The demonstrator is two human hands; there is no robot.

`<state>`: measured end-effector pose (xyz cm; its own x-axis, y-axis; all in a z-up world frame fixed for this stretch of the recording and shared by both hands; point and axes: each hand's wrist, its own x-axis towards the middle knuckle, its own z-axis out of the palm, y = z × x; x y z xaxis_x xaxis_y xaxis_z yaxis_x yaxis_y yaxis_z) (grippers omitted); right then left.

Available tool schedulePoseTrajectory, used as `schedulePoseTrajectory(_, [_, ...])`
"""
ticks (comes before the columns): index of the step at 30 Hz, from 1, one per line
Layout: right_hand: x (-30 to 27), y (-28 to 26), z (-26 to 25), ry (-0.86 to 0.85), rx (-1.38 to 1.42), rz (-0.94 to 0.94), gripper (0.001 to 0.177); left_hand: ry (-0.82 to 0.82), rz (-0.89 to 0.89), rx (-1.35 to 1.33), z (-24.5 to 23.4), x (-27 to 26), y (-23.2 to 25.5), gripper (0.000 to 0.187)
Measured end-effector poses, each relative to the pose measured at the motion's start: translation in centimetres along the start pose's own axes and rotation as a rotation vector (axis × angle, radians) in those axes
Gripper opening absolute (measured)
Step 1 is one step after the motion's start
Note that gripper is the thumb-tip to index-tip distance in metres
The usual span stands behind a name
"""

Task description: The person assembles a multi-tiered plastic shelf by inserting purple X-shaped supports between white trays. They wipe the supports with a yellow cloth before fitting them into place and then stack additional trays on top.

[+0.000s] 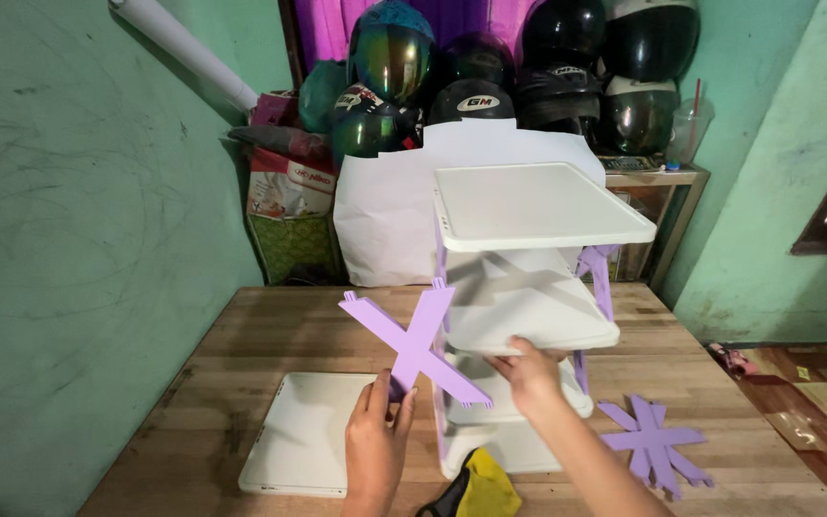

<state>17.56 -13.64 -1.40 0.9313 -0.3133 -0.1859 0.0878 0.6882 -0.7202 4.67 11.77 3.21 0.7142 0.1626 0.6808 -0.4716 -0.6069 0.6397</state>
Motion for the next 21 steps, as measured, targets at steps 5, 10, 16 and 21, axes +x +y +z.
schedulePoseTrajectory(5, [1.7, -5.3, -3.5, -0.102, -0.256, 0.104, 0.031, 0.01, -0.001, -0.002, 0.3, 0.0, 0.4, 0.042])
schedulePoseTrajectory(10, [2.6, -10.1, -4.8, -0.094, -0.547, 0.161, 0.04, 0.032, 0.044, 0.029, 0.7, -0.2, 0.8, 0.044])
schedulePoseTrajectory(16, [5.7, -13.5, -6.2, 0.001, -0.802, 0.163, 0.034, 0.105, 0.094, 0.041, 2.1, -1.3, 0.1, 0.049])
schedulePoseTrajectory(21, [10.2, -13.9, -7.3, 0.005, -0.871, 0.097, 0.039, 0.131, 0.126, 0.012, 3.6, -1.1, 0.1, 0.047])
